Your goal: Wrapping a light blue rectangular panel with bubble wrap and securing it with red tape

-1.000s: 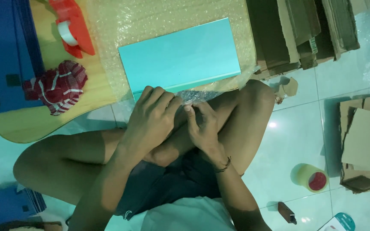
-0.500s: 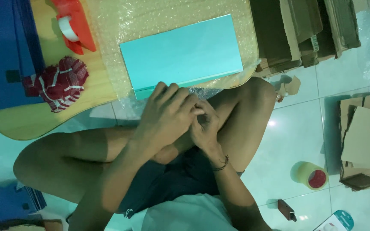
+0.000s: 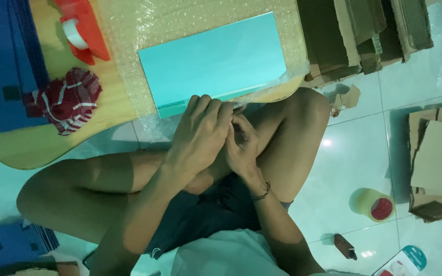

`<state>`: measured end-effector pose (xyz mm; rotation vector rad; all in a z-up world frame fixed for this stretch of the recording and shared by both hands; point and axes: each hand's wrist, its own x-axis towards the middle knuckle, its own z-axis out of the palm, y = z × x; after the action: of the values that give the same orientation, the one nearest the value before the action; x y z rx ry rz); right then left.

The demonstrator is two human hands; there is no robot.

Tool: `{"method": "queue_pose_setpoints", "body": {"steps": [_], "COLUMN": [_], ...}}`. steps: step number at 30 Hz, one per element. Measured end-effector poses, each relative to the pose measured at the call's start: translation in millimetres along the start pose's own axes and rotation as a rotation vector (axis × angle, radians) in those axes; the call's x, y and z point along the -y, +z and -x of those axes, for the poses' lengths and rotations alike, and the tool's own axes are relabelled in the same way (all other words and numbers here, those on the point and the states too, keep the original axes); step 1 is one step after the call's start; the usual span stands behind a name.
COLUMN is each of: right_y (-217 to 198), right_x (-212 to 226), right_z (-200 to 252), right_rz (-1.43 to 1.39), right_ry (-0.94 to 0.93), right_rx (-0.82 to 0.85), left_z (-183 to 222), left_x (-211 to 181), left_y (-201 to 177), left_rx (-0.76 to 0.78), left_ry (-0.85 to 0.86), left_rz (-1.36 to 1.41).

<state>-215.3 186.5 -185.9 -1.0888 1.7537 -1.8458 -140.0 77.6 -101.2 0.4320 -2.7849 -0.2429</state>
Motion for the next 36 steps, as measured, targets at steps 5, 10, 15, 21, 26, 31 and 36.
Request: {"method": "queue_pose_setpoints", "body": {"steps": [5,10,15,21,26,31,36], "right_y": [-0.8,2.0,-0.3,1.7,8.6,14.0,17.9], "right_x": [5.3,2.9,-24.4,-40.3,-46.6,-46.8,-32.5], "right_z": [-4.1,-2.4,6.5,9.5,14.6,28.0,40.4], "right_rz": [0.019,-0.078,-0.196,-0.221,-0.153,-0.120,-0.074], "right_ry": [-0.019,0.134,0.228,0.269,0.271,0.390,0.376], "right_rx": [0.019,0.008,-0.022,-0.033,-0.073,-0.128,-0.134], "left_z": [-5.5,-6.4,-7.3,-8.7,-8.0,-7.1,-5.1], "left_x": [-3.5,8.5,3.5,1.5,7.5,12.6,16.0], "left_y": [-11.3,-7.8,-13.4,-19.9,-24.6,-26.8,-48.6], "left_rx": [0.047,0.070,0.071,0.044,0.024,-0.008,-0.065], "left_ry": [-0.082,-0.003,-0.040,-0.027,-0.058,-0.071,-0.080], "left_rz": [0.046,0.153,0.161,0.167,0.231,0.383,0.547]}}
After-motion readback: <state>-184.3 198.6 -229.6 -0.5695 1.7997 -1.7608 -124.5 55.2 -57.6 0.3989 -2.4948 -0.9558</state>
